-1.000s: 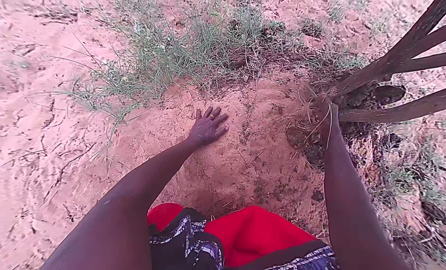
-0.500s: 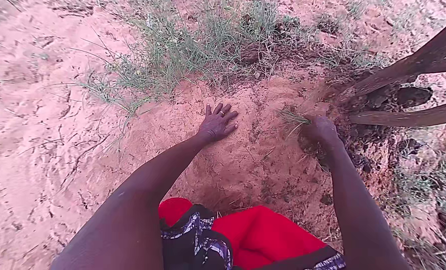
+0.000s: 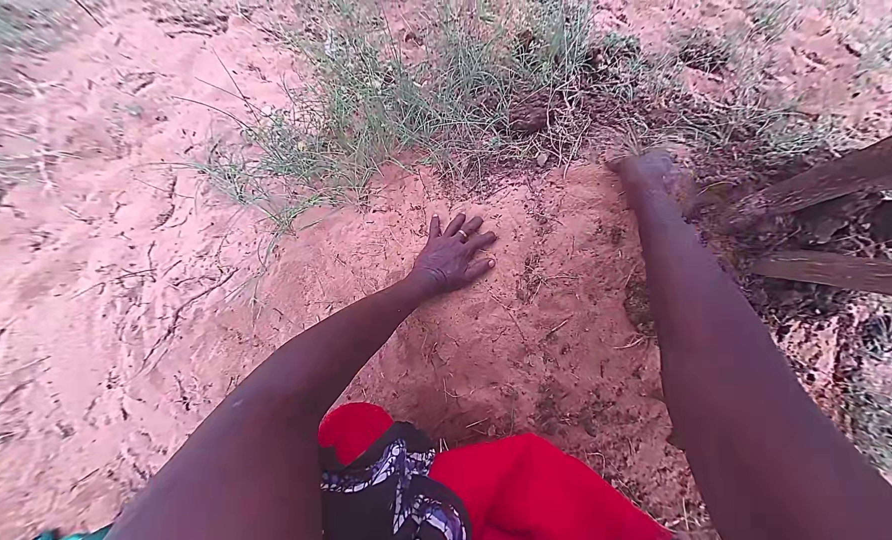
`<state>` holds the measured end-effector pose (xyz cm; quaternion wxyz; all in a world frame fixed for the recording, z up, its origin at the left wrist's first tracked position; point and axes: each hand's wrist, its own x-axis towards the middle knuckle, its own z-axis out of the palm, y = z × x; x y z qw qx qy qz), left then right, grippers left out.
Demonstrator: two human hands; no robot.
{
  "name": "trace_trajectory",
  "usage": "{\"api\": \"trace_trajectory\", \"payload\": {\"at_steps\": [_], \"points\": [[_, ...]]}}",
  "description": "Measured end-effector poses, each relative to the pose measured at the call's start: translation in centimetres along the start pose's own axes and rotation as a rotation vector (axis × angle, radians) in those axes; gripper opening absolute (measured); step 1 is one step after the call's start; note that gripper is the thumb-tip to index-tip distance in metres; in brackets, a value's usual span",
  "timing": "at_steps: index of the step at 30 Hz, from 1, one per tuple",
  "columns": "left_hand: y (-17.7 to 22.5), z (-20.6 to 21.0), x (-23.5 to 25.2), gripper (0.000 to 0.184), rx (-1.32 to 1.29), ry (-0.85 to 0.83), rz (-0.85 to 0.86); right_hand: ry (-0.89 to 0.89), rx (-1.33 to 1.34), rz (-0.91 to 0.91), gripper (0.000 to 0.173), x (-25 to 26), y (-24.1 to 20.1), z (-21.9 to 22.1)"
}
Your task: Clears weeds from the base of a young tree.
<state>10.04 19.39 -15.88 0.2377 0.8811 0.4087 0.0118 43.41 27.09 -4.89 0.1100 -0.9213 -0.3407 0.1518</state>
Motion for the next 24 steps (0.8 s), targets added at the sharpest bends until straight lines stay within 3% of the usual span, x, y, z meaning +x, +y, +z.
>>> {"api": "trace_trajectory", "payload": {"at_steps": [3,6,9,12,14,18,21,24], "points": [[0.1,-0.2,-0.1,0.057,-0.019,0.008,0.002,0.1,0.327,-0.129,0.04,2.5,-1.7,2.2],[0.1,-0.3,-0.1,0.056,-0.027,-0.001,-0.004,0.147,0.939,-0.268,0.035,3.1,-4.1,3.5],[0.2,-0.4,-0.1,0.056,-0.039,-0.012,-0.002,0.035,1.658,-0.136,0.028,2.6,-6.0,3.9],[0.1,-0.5,-0.1,0.055,-0.034,-0.002,0.001,0.03,2.02,-0.032,0.033,2.2,-5.8,3.8],[0.1,-0.2,-0.1,0.055,-0.025,0.015,0.007,0.108,2.003,0.071,0.027,1.5,-4.9,3.6],[0.0,0.0,0.0,0.055,-0.027,0.032,0.02,0.051,1.513,0.038,0.024,-2.9,-0.4,4.4],[-0.2,0.2,0.0,0.056,-0.027,0.05,0.029,0.09,1.223,0.014,0.013,-9.6,2.6,5.4],[-0.1,0.2,0.2,0.056,-0.029,0.044,0.026,0.123,1.162,0.061,0.008,-16.1,5.8,5.8]]}}
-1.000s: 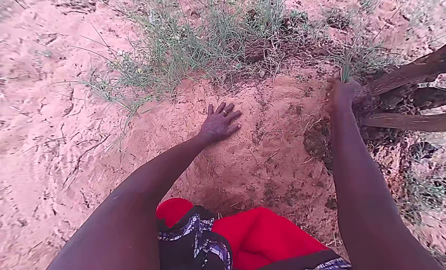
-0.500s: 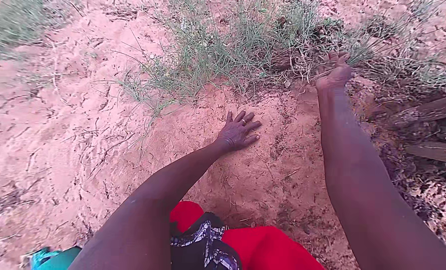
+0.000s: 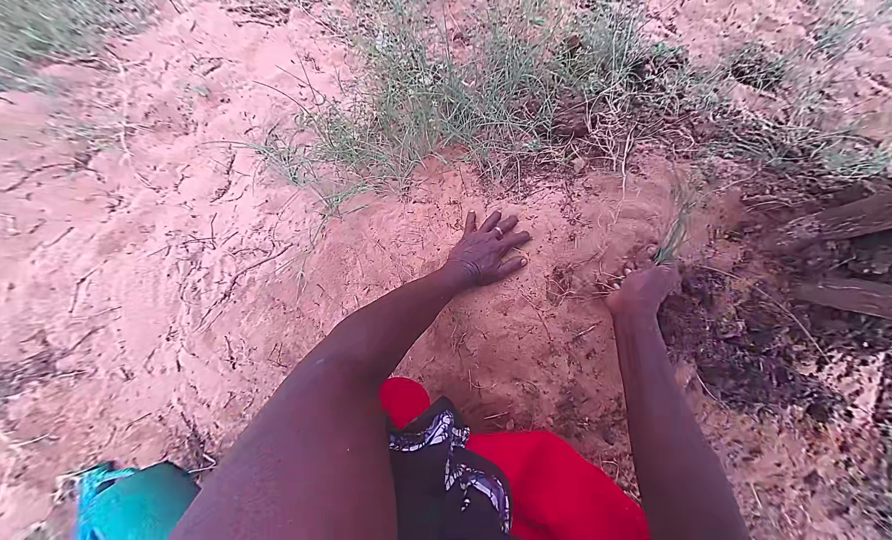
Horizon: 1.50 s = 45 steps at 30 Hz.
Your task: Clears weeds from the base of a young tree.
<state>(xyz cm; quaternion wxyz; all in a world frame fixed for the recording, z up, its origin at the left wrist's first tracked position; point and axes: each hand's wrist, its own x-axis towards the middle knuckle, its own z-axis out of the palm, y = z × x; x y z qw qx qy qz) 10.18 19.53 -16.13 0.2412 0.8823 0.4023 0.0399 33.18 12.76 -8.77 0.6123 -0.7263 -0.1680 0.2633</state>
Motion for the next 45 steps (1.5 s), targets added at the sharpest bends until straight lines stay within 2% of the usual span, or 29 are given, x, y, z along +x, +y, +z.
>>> {"api": "trace_trajectory", "payload": {"at_steps": [2,4,7,10,12,14,16,18,19,21,23,25,27,30,32,34,36,37,38,41,43,45], "points": [[0.0,0.0,-0.2,0.056,0.003,-0.001,-0.003,-0.02,0.032,0.031,0.006,-2.8,1.3,-1.9],[0.0,0.0,-0.1,0.055,-0.002,0.003,0.007,-0.105,0.057,0.056,0.015,-5.0,2.0,-2.7],[-0.5,-0.3,0.0,0.055,-0.065,-0.029,0.04,-0.256,0.042,0.098,0.026,-8.2,2.0,-2.1],[-1.5,-1.2,-1.3,0.059,-0.048,0.001,0.076,-0.266,0.136,0.039,0.029,-9.1,0.8,-0.5],[-3.0,-2.3,-2.6,0.063,0.039,0.021,-0.004,-0.285,0.142,-0.022,0.034,-8.5,-0.8,0.8],[-4.9,-3.4,-4.7,0.065,0.088,0.069,-0.204,-0.386,0.089,0.013,0.037,-7.5,-2.2,2.8],[-6.0,-3.8,-7.3,0.071,0.081,0.098,-0.433,-0.469,-0.057,0.029,0.029,-5.9,-2.4,5.8],[-5.9,-2.6,-10.2,0.068,0.043,0.184,-0.527,-0.426,-0.345,-0.041,0.016,-4.0,-1.6,9.6],[-5.7,-1.7,-11.4,0.068,0.04,0.278,-0.567,-0.412,-0.547,-0.094,0.023,-3.2,-1.4,11.5],[-5.8,-0.9,-12.3,0.079,0.023,0.434,-0.693,-0.492,-0.879,-0.098,0.048,-2.4,-2.1,15.0],[-5.8,-0.7,-11.8,0.083,-0.008,0.438,-0.815,-0.589,-1.16,-0.164,0.048,-1.7,-1.2,18.1],[-5.8,-1.0,-11.0,0.08,-0.026,0.396,-0.86,-0.653,-1.276,-0.232,0.044,-1.2,-0.1,21.0],[-5.8,-1.2,-11.0,0.079,-0.025,0.364,-0.867,-0.668,-1.223,-0.324,0.041,-1.7,0.9,22.8],[-5.8,-1.4,-11.1,0.078,-0.013,0.364,-0.855,-0.595,-0.922,-0.404,0.039,-3.1,1.5,23.9],[-5.4,-1.2,-11.2,0.078,-0.026,0.362,-0.853,-0.494,-0.671,-0.276,0.039,-2.5,2.9,23.7],[-5.5,-1.6,-11.1,0.078,-0.031,0.358,-0.861,-0.407,-0.354,-0.068,0.036,-1.8,3.8,23.5],[-5.3,-1.7,-11.2,0.078,-0.029,0.345,-0.87,-0.362,-0.191,0.114,0.038,-2.4,3.5,22.2],[-5.3,-1.7,-11.2,0.078,-0.028,0.335,-0.872,-0.338,-0.161,0.155,0.034,-3.0,3.4,21.5],[-5.4,-1.7,-11.1,0.079,-0.024,0.327,-0.874,-0.316,-0.152,0.171,0.023,-3.5,3.5,21.0],[-5.3,-1.7,-11.1,0.08,-0.019,0.299,-0.884,-0.353,-0.049,0.187,0.013,-5.0,3.7,18.5],[-5.5,-1.6,-11.0,0.08,-0.015,0.316,-0.89,-0.384,0.001,0.132,0.011,-5.5,3.2,16.8],[-5.6,-1.4,-11.0,0.079,-0.012,0.321,-0.893,-0.409,-0.237,-0.022,0.016,-4.7,2.9,16.7]]}}
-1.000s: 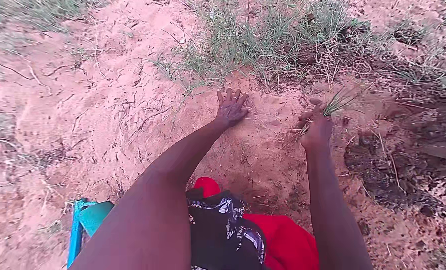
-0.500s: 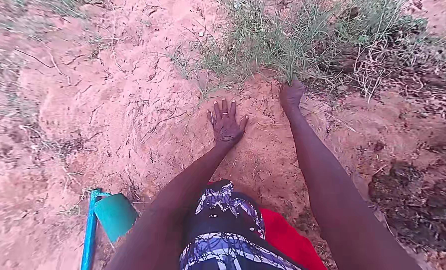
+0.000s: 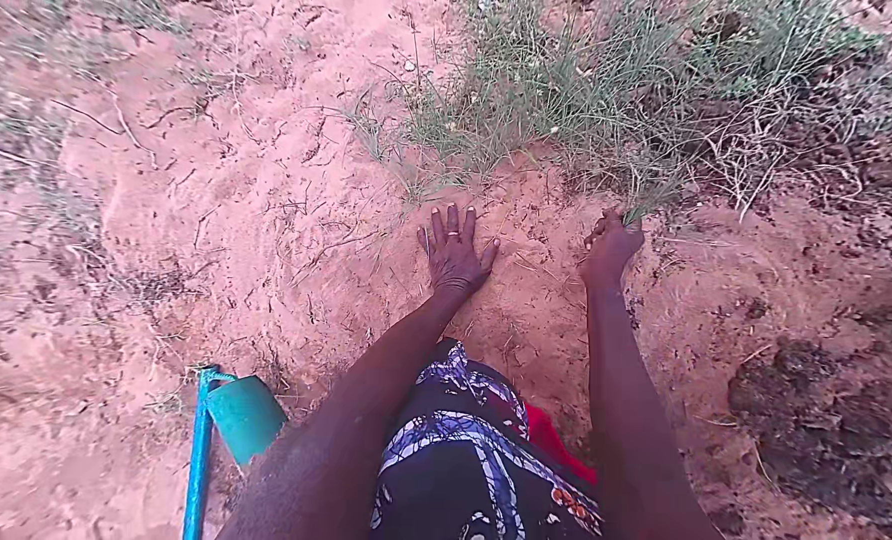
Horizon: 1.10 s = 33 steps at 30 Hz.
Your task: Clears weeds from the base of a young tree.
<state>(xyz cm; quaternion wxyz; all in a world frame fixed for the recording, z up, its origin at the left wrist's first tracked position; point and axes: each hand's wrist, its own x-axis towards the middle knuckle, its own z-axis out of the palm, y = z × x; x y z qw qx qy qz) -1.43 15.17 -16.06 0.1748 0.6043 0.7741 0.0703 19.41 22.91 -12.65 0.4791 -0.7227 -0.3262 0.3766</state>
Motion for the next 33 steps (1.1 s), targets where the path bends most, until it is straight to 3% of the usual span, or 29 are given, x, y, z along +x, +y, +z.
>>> {"api": "trace_trajectory", "payload": {"at_steps": [2,4,7,10,14,17,24,28,33], "points": [[0.0,0.0,-0.2,0.08,-0.001,0.006,0.006,-0.073,-0.44,-0.044,0.036,2.2,-1.1,0.5],[0.1,0.1,0.0,0.08,-0.005,0.016,0.005,-0.21,-0.774,-0.005,0.045,4.6,-3.4,2.6],[0.0,0.0,-0.1,0.079,0.005,0.019,0.0,-0.312,-0.962,0.006,0.051,7.9,-4.1,6.2],[0.2,0.0,-0.1,0.078,0.004,0.031,0.0,-0.292,-0.858,-0.087,0.057,9.3,-3.5,8.6],[0.2,0.0,-0.1,0.078,-0.004,0.03,0.003,-0.1,-0.416,-0.195,0.049,9.6,-1.0,10.3],[0.1,0.0,-0.1,0.078,-0.004,0.044,0.013,-0.019,-0.387,-0.111,0.046,10.4,-1.4,9.9],[0.1,-0.2,0.1,0.079,0.001,0.01,0.016,-0.114,-0.383,-0.087,0.032,8.6,-0.9,8.2],[-0.3,0.0,0.0,0.079,-0.011,0.028,0.031,-0.141,-0.412,-0.081,0.034,3.1,-1.0,5.5],[-0.2,0.1,0.1,0.078,-0.01,0.056,0.053,-0.064,-0.478,-0.221,0.031,-1.6,-0.7,-3.4]]}}
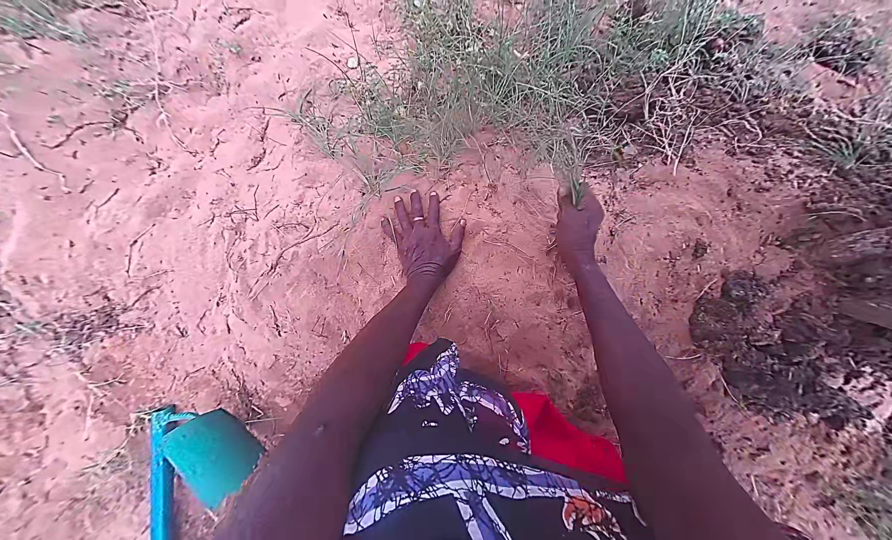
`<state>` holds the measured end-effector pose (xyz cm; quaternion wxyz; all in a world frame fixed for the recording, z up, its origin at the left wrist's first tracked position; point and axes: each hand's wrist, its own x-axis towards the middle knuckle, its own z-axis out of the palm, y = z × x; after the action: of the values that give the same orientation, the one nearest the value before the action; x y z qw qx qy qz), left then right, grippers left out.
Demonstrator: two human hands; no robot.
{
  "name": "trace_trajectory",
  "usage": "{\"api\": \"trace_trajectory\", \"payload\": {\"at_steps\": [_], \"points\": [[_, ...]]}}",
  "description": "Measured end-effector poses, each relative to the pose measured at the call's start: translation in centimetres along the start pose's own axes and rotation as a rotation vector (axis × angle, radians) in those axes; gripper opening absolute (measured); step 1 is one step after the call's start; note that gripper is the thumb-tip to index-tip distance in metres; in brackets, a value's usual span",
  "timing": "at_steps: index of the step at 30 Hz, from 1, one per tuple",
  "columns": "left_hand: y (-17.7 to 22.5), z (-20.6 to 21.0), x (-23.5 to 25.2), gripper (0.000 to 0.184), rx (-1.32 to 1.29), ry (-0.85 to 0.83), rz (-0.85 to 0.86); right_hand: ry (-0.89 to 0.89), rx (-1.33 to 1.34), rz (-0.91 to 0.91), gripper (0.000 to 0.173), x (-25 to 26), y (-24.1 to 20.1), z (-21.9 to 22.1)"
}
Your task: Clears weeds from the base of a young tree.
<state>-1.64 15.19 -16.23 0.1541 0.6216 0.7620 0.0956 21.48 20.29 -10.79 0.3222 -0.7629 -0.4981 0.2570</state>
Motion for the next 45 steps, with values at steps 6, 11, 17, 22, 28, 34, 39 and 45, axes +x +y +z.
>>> {"api": "trace_trajectory", "payload": {"at_steps": [6,11,17,22,28,34,39,45], "points": [[0.2,-0.3,-0.1,0.078,0.025,-0.001,-0.013,0.543,-0.065,-0.072,0.069,0.2,2.5,-16.7],[0.2,-0.3,-0.2,0.078,0.01,0.01,0.001,0.183,0.116,0.117,0.062,4.0,4.1,-13.9],[0.1,-0.1,-0.1,0.079,-0.003,-0.022,-0.009,-0.061,-0.41,0.114,0.061,11.4,0.9,-6.6],[0.2,0.1,0.0,0.078,0.0,-0.023,-0.042,-0.231,-0.678,0.071,0.064,16.6,0.2,-1.6],[0.2,0.1,-0.1,0.078,0.008,-0.024,-0.048,-0.132,-0.842,-0.033,0.058,18.8,0.3,2.8],[0.1,0.1,-0.1,0.078,0.014,-0.017,-0.046,-0.293,-0.603,-0.116,0.036,18.9,0.9,1.2],[0.2,0.1,0.0,0.079,0.012,-0.005,-0.038,-0.441,-0.575,-0.001,0.037,21.5,0.7,0.8],[0.1,0.1,0.0,0.078,0.023,-0.018,-0.039,-0.372,-0.502,0.094,0.038,21.7,0.9,1.9]]}}
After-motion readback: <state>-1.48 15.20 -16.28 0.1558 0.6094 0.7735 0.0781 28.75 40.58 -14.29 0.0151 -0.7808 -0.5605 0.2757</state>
